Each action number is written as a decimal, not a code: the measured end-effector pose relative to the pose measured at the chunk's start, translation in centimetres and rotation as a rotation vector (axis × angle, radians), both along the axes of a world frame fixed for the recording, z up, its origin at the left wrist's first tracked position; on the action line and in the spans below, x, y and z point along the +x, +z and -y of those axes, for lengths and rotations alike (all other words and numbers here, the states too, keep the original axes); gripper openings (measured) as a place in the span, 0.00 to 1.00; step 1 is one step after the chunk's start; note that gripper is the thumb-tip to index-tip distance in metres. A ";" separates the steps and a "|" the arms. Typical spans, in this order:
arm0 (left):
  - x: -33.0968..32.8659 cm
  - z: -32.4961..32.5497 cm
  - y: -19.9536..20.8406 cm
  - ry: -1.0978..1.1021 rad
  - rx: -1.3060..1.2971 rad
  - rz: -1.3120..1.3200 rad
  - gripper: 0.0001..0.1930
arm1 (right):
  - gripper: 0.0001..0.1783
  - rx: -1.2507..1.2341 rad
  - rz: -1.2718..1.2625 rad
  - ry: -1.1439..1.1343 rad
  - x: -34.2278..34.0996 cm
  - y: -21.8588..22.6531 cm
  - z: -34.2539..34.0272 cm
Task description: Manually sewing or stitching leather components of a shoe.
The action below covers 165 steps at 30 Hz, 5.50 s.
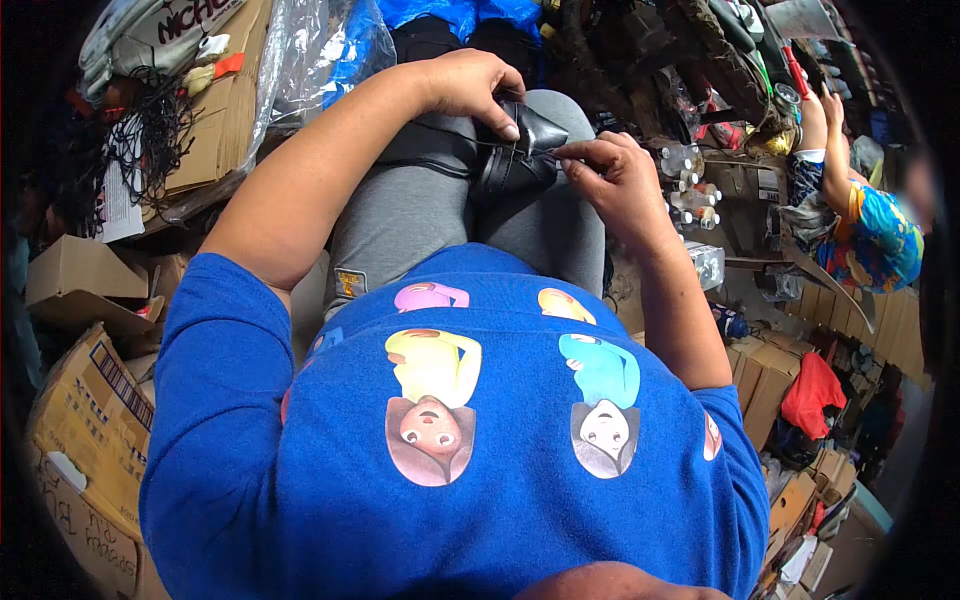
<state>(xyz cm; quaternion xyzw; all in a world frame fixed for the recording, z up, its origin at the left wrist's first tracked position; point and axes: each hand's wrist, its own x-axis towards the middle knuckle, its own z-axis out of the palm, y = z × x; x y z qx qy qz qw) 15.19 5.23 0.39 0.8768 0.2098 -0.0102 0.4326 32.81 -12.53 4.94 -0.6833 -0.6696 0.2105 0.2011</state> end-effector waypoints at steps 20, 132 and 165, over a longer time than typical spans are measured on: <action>-0.6 0.6 -1.2 0.065 0.074 0.087 0.26 | 0.10 0.016 -0.382 -0.059 -0.7 -4.0 -1.0; 1.0 1.6 2.0 -0.248 0.068 -0.168 0.34 | 0.20 -0.147 -0.035 0.170 2.4 -2.0 -2.3; 0.4 1.9 -1.4 -0.027 -0.086 0.038 0.31 | 0.11 -0.084 -0.154 -0.014 0.6 -0.2 3.0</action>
